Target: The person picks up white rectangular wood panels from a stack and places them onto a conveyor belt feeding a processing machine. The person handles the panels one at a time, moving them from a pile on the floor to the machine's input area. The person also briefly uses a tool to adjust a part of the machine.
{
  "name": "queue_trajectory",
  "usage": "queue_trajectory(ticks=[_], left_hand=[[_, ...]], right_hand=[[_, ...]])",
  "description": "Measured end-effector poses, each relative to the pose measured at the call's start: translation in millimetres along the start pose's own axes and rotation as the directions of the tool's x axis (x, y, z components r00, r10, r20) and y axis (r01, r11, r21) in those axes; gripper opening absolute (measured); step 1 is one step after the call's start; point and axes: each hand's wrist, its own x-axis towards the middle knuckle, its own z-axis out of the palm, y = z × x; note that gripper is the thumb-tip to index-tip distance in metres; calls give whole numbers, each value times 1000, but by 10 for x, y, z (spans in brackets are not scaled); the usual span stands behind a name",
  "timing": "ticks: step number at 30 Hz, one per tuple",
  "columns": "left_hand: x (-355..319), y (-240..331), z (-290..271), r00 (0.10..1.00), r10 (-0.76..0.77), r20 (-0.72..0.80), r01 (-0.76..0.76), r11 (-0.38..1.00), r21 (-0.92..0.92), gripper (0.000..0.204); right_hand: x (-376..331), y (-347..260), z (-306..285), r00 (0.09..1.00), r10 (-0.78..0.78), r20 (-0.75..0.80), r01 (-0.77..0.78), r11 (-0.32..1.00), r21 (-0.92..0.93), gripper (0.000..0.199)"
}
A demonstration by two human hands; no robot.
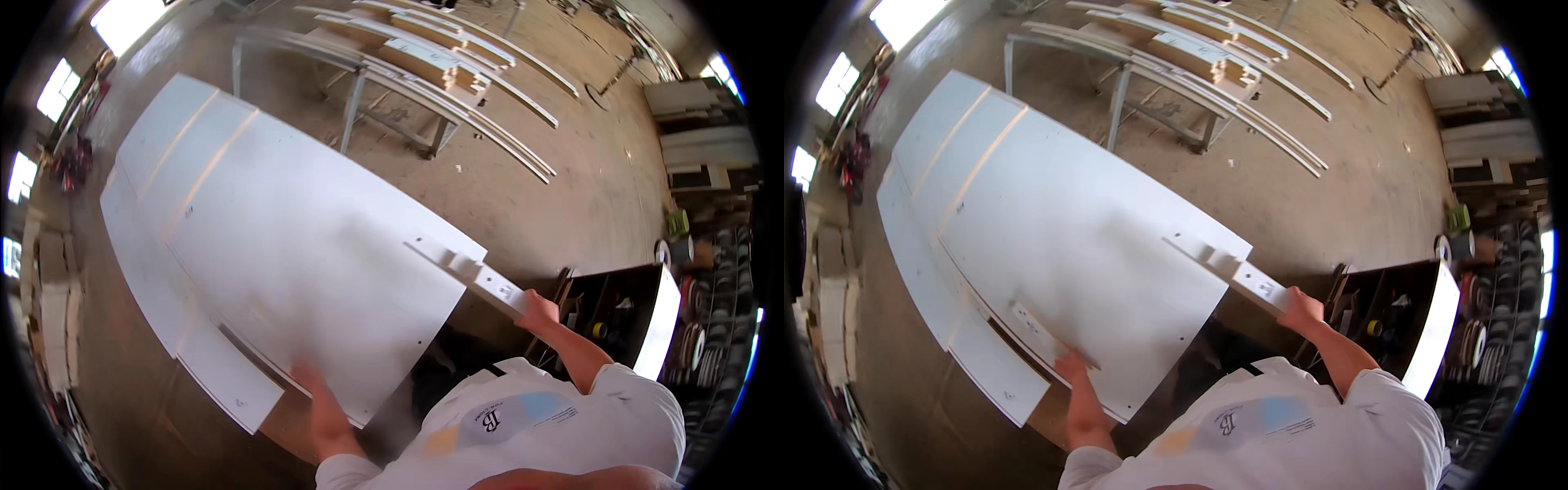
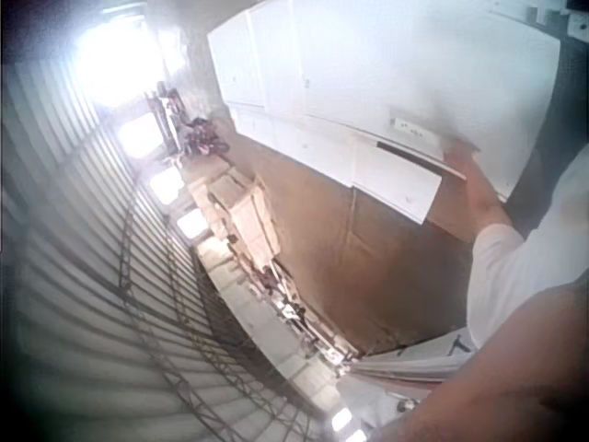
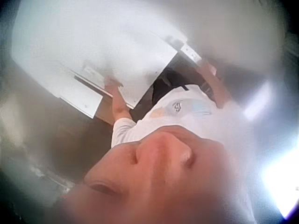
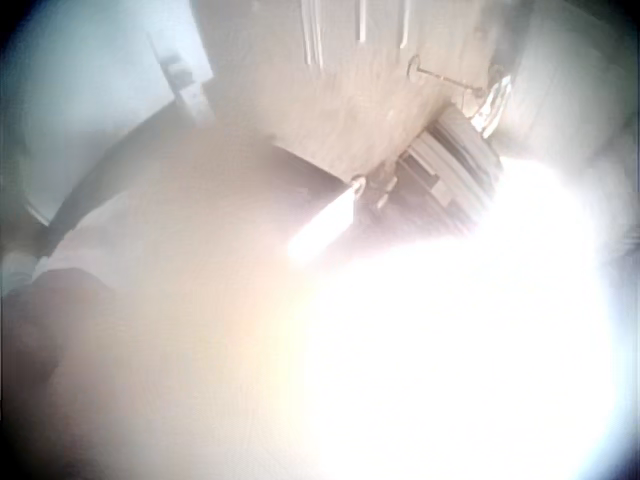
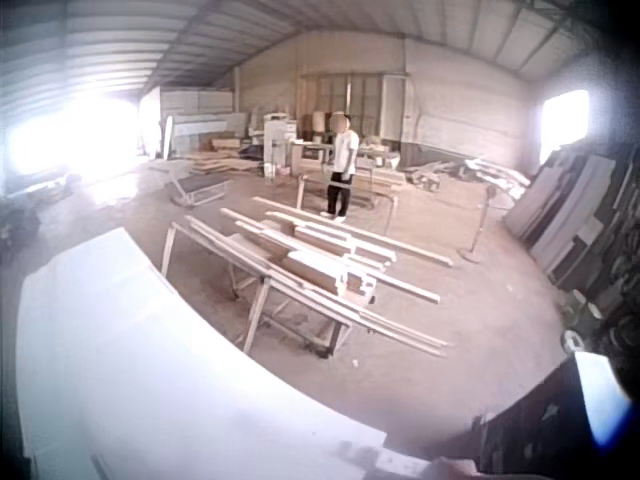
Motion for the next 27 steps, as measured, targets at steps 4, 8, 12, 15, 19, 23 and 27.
queue_trajectory(ticks=[4,8,12,15,19,23,27], left_hand=[[-447,-459,541,992,89,-91,-73,983,166,81],[-1547,72,747,997,51,52,-37,971,-236,86],[-2398,628,1027,929,321,183,-321,947,-25,75],[-3036,1045,1243,847,444,292,-441,894,-80,66],[-3559,1738,1805,784,523,333,-506,850,-145,54],[-3979,2475,2411,662,677,320,-628,735,-255,44],[-4271,3079,2986,396,863,313,-807,490,-331,43]], right_hand=[[-510,666,-208,974,224,-36,-214,961,176,74],[-568,1236,-138,930,363,-56,-329,890,314,77],[-331,1840,-144,898,441,-2,-401,819,411,78],[-124,2368,-253,888,459,24,-417,781,466,76],[236,3107,-724,876,483,17,-427,757,495,80],[510,3799,-1301,860,509,3,-425,714,557,83],[788,4288,-1718,835,542,-99,-375,691,617,74]])
